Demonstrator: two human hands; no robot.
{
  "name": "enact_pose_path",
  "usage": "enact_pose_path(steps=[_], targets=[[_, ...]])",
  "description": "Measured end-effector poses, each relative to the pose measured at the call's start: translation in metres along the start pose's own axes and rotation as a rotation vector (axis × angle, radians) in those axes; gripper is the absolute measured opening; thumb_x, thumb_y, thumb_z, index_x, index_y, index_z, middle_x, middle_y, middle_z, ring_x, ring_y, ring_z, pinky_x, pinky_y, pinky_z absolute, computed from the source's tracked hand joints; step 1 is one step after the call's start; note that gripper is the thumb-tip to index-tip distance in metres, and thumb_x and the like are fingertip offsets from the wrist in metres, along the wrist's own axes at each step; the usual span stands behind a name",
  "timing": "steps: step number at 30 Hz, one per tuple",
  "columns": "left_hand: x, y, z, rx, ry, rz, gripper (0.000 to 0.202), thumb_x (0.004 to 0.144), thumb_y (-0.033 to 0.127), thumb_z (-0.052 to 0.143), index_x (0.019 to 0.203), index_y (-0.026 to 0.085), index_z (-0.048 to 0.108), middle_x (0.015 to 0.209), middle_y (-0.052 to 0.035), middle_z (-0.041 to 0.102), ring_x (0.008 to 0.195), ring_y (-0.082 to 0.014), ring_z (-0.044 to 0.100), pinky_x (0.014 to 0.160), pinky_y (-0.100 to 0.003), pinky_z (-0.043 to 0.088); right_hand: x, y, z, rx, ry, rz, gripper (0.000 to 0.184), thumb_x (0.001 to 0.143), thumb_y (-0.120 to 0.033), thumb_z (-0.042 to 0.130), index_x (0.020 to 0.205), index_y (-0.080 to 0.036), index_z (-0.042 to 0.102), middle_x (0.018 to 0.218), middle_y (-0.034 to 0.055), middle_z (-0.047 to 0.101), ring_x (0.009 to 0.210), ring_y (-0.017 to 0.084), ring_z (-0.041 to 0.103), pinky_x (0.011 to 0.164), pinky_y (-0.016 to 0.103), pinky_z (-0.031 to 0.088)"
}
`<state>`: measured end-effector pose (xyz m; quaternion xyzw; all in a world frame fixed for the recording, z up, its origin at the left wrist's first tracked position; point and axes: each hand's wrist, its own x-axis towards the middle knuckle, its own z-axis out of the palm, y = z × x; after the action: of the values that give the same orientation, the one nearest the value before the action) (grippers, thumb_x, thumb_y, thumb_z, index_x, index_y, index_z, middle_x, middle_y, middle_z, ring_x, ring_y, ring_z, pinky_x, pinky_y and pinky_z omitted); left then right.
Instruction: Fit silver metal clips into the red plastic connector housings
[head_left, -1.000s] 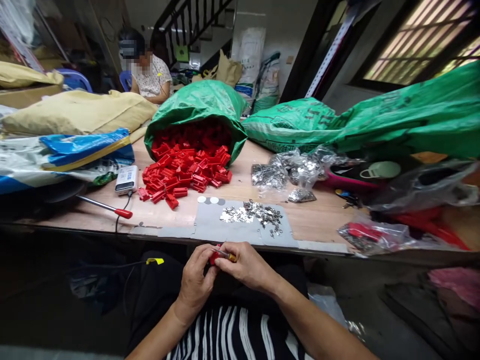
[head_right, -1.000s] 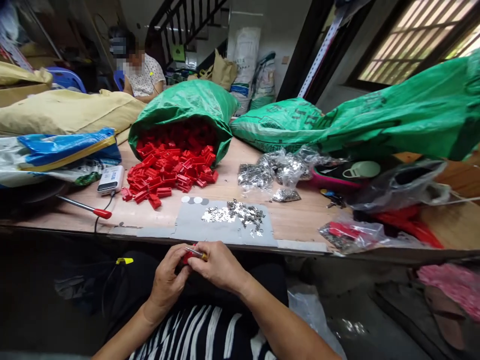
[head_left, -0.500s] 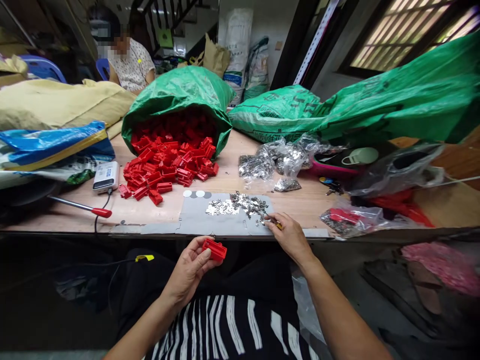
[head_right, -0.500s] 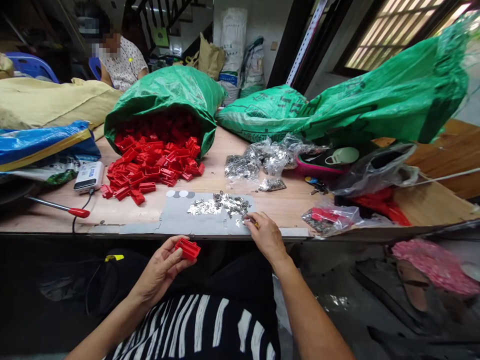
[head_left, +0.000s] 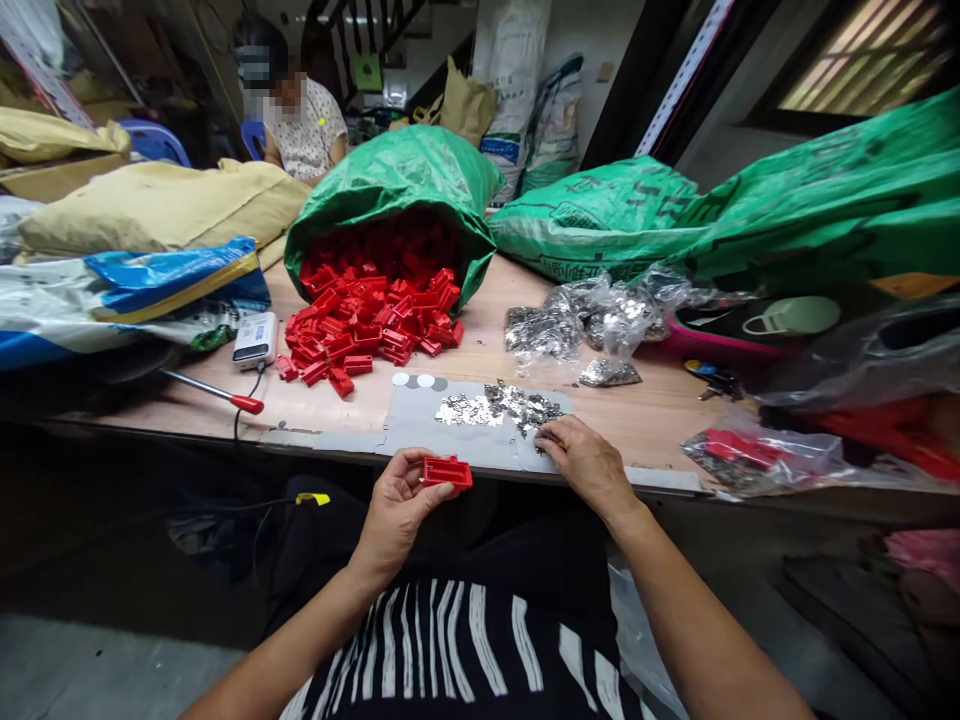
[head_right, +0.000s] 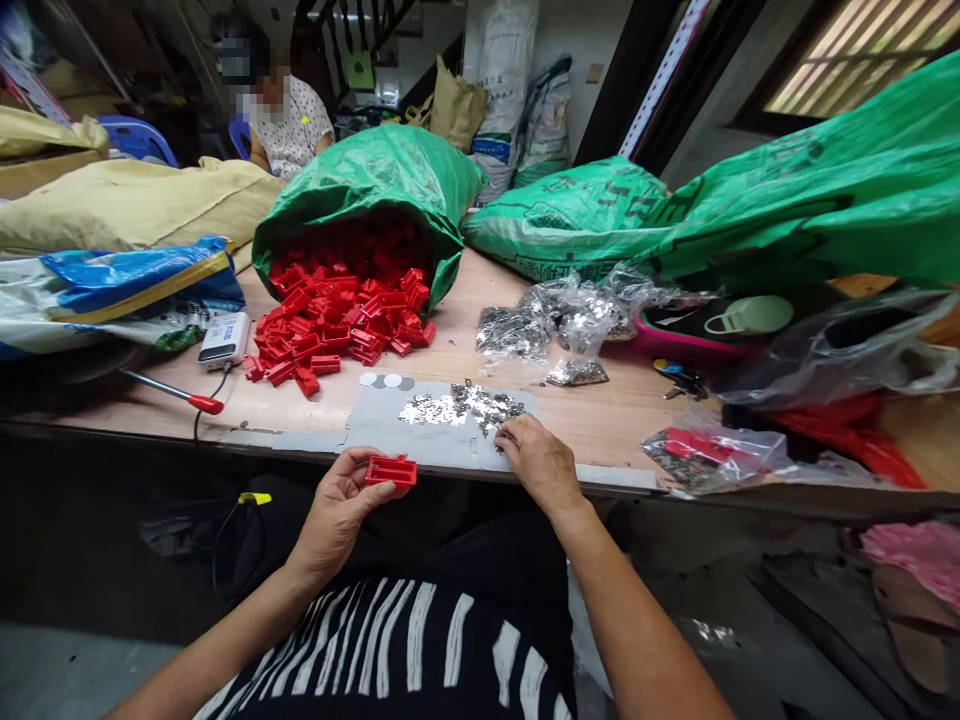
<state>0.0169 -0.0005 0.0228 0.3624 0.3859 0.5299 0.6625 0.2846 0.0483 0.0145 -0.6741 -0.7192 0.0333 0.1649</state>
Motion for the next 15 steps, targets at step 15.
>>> enact_pose_path(steps=[15], targets=[[0.001, -0.005, 0.0, 0.752, 0.022, 0.637, 0.035, 0.082, 0.019, 0.065, 0.116, 0.024, 0.058, 0.115, -0.0055, 0.069, 0.104, -0.0193, 0.067, 0.092, -0.032, 0.056, -0.018, -0.093, -0.022, 0.651, 0.001, -0.167, 0.012, 0.089, -0.032, 0.057, 0.085, -0.021, 0.061, 0.076, 0.0015, 0.066, 0.062, 0.014, 0.057, 0.06, 0.025, 0.044]])
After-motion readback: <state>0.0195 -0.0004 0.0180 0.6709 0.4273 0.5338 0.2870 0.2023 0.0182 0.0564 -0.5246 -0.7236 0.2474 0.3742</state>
